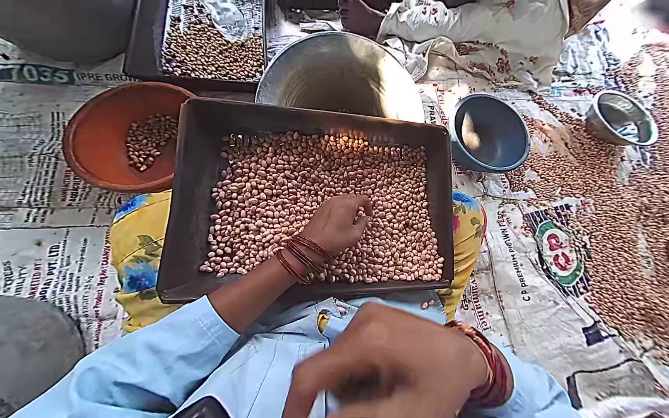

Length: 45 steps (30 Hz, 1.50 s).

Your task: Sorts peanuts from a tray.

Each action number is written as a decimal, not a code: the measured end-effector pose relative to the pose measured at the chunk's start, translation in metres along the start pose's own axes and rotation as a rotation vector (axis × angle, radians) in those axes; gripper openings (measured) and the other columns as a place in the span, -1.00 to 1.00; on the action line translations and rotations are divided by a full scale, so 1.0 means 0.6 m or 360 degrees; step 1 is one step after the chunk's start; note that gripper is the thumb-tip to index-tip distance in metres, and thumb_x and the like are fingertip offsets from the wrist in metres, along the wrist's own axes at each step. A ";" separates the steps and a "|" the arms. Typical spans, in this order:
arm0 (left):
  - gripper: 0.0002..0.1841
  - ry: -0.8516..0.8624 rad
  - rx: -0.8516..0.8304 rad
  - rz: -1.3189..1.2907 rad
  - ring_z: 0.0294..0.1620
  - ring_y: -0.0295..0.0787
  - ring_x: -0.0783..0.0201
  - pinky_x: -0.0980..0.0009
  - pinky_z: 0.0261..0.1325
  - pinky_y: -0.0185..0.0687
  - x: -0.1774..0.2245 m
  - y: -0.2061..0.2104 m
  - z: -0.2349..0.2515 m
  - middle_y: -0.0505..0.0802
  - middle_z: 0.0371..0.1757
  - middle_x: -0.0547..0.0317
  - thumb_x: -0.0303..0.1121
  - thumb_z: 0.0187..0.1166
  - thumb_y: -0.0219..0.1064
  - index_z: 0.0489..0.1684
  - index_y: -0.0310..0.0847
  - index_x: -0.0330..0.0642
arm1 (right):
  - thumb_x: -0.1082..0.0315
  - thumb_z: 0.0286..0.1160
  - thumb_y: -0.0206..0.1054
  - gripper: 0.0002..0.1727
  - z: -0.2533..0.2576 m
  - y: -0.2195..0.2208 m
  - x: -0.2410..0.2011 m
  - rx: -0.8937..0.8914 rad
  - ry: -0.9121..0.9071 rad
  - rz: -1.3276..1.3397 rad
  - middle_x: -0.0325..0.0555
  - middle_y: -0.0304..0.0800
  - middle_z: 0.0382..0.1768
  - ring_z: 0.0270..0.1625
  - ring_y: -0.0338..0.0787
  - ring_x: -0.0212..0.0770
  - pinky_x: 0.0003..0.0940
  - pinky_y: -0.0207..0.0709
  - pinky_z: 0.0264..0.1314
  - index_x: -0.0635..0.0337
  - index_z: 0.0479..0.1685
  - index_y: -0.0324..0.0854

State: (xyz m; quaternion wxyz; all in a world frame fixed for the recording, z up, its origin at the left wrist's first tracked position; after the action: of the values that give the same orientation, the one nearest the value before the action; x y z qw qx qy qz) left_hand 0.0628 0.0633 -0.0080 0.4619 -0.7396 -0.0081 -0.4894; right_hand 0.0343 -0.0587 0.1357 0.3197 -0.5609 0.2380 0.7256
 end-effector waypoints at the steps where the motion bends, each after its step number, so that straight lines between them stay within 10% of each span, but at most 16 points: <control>1: -0.83 0.0025 0.0008 -0.0008 -0.21 0.79 0.01 -0.04 -0.05 0.67 0.004 0.000 0.000 0.86 -0.17 -0.04 -0.38 0.62 0.33 -0.04 0.80 -0.21 | 0.34 0.67 0.28 -0.78 -0.019 -0.038 0.028 0.0137 0.0191 -0.0539 -0.16 0.57 -0.67 -0.68 0.43 -0.38 -0.47 0.30 -0.61 0.34 -0.15 0.76; 6: -0.76 -0.0076 -0.0209 0.0124 0.08 0.82 -0.08 -0.08 0.20 0.66 0.019 0.022 0.002 0.86 0.04 -0.13 -0.32 0.66 0.35 0.11 0.80 -0.24 | 0.21 0.61 0.35 -0.80 -0.141 -0.235 0.114 0.1011 0.1147 -0.1783 -0.16 0.74 -0.52 -0.50 0.66 -0.15 -0.05 0.55 -0.33 0.03 -0.03 0.84; 12: -0.73 -0.0132 -0.0303 0.0133 0.08 0.78 -0.08 -0.09 0.18 0.61 0.017 0.030 0.002 0.81 0.06 -0.12 -0.29 0.72 0.28 0.19 0.73 -0.23 | 0.17 0.61 0.36 -0.70 -0.150 -0.240 0.177 0.0879 0.1608 -0.1759 0.07 0.91 -0.13 -0.09 0.87 0.13 0.18 0.60 0.00 0.03 0.18 0.82; 18: -0.73 -0.0190 -0.0334 -0.0091 -0.09 0.73 0.03 -0.01 0.09 0.60 0.008 0.027 -0.001 0.81 -0.12 -0.06 -0.27 0.68 0.27 0.11 0.72 -0.25 | 0.24 0.63 0.32 -0.72 -0.139 -0.234 0.167 0.0782 0.1551 -0.1760 0.08 0.89 -0.17 -0.14 0.84 0.13 0.19 0.59 -0.05 0.08 0.17 0.81; 22: -0.71 -0.0562 -0.0368 -0.0993 -0.58 0.45 0.52 0.56 -0.46 0.37 -0.018 0.026 -0.011 0.62 -0.50 0.32 -0.35 0.84 -0.01 -0.11 0.65 -0.23 | 0.29 0.57 0.34 -0.78 -0.093 -0.210 0.118 0.0747 0.1071 -0.1771 0.00 0.81 -0.30 -0.35 0.75 -0.03 -0.02 0.61 -0.23 0.15 0.00 0.82; 25: -0.62 -0.0890 -0.0426 -0.1613 -0.60 0.55 0.50 0.59 -0.54 0.47 -0.022 0.041 -0.029 0.66 -0.49 0.31 -0.21 0.93 -0.15 -0.18 0.55 -0.16 | 0.25 0.60 0.36 -0.78 -0.054 -0.205 0.102 0.0710 0.0904 -0.1728 -0.09 0.91 -0.07 -0.12 0.91 -0.13 -0.10 0.78 0.01 0.07 0.04 0.84; 28: -0.66 -0.0806 -0.0495 -0.1425 -0.67 0.35 0.58 0.68 -0.59 0.25 -0.024 0.030 -0.038 0.56 -0.56 0.40 -0.33 0.88 -0.08 -0.31 0.54 -0.16 | 0.38 0.55 0.39 -0.85 -0.032 -0.254 0.094 0.0960 0.0850 -0.2006 -0.04 0.92 -0.21 -0.23 0.89 0.01 0.07 0.68 -0.19 0.09 -0.09 0.88; 34: -0.75 -0.0377 -0.0901 0.0087 0.11 0.80 -0.06 -0.17 0.32 0.55 -0.045 -0.040 -0.084 0.89 0.03 -0.13 -0.33 0.73 0.30 0.13 0.80 -0.26 | 0.34 0.60 0.35 -0.78 -0.018 -0.323 0.181 0.0759 0.1314 -0.2097 0.17 0.88 -0.05 0.04 0.85 0.24 0.26 0.61 0.04 0.14 0.07 0.85; 38: -0.78 -0.0694 -0.0511 0.0392 0.19 0.79 -0.11 -0.18 0.35 0.55 -0.120 -0.174 -0.106 0.89 0.09 -0.09 -0.54 0.63 0.30 0.05 0.86 -0.17 | 0.33 0.64 0.29 -0.74 -0.020 -0.323 0.195 0.0710 0.1334 -0.2110 0.16 0.88 0.00 0.08 0.86 0.24 0.24 0.62 0.07 0.11 0.14 0.82; 42: -0.85 -0.0858 0.0625 0.0846 0.18 0.70 -0.48 -0.45 0.12 0.59 -0.177 -0.373 -0.145 0.78 0.10 -0.40 -0.61 0.45 0.44 -0.11 0.84 -0.28 | 0.39 0.56 0.34 -0.74 -0.022 -0.321 0.194 0.0724 0.1290 -0.2108 0.21 0.86 0.01 0.06 0.85 0.29 0.26 0.60 0.04 0.17 0.13 0.79; 45: -0.71 -0.0631 0.1008 0.0875 0.50 0.44 -0.58 -0.46 0.42 0.40 -0.150 -0.412 -0.144 0.64 0.37 -0.52 -0.55 0.41 0.52 0.09 0.74 -0.38 | 0.38 0.54 0.35 -0.72 -0.024 -0.326 0.199 0.0720 0.1334 -0.2063 0.21 0.85 0.04 0.08 0.85 0.28 0.27 0.60 0.05 0.19 0.16 0.77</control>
State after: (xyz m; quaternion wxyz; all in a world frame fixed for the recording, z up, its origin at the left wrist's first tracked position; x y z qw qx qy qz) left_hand -0.1605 0.1848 0.1013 0.7672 -0.6162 -0.0490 -0.1713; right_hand 0.1669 0.0879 0.0188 0.6671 -0.7350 0.1065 0.0590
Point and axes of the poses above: each hand's wrist, its own z-axis towards the middle knuckle, its own y-axis out of the palm, x = y × z, the point moved 9 cm from there along z, towards the middle knuckle
